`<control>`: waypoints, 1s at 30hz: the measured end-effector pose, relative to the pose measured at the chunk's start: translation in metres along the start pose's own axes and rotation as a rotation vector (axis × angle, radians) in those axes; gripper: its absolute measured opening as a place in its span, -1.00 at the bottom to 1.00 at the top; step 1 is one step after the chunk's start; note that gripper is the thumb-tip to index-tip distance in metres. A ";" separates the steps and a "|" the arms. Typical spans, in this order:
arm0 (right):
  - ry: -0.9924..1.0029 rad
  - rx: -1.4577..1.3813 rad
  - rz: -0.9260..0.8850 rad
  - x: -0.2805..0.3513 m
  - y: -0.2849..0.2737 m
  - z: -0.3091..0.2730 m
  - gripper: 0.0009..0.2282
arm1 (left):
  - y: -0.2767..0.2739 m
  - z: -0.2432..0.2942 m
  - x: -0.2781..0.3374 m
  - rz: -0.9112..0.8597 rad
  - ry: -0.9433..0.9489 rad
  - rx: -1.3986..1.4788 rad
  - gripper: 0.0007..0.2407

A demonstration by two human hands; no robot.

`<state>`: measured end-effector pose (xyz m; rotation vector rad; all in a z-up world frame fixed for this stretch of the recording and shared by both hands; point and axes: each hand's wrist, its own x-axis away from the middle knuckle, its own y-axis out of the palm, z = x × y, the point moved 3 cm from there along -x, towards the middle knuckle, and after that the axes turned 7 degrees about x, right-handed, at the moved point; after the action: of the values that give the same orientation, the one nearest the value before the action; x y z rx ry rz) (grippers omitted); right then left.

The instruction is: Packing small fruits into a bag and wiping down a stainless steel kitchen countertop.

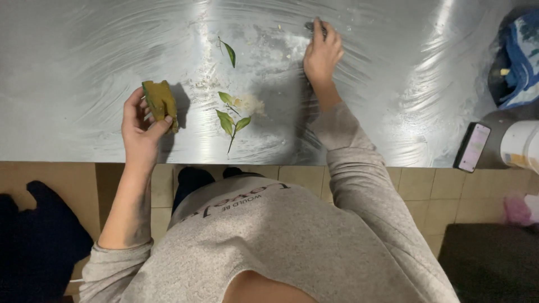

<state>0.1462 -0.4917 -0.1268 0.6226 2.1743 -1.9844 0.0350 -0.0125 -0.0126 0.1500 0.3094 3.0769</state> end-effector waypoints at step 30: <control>-0.787 -0.714 -0.683 0.045 -0.075 -0.140 -0.54 | -0.011 0.011 0.039 0.097 0.027 -0.197 -0.41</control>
<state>0.1012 -0.3494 -0.0562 -0.9279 2.3856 -1.0963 -0.0025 0.0023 -0.0007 0.1195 -0.0016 3.1834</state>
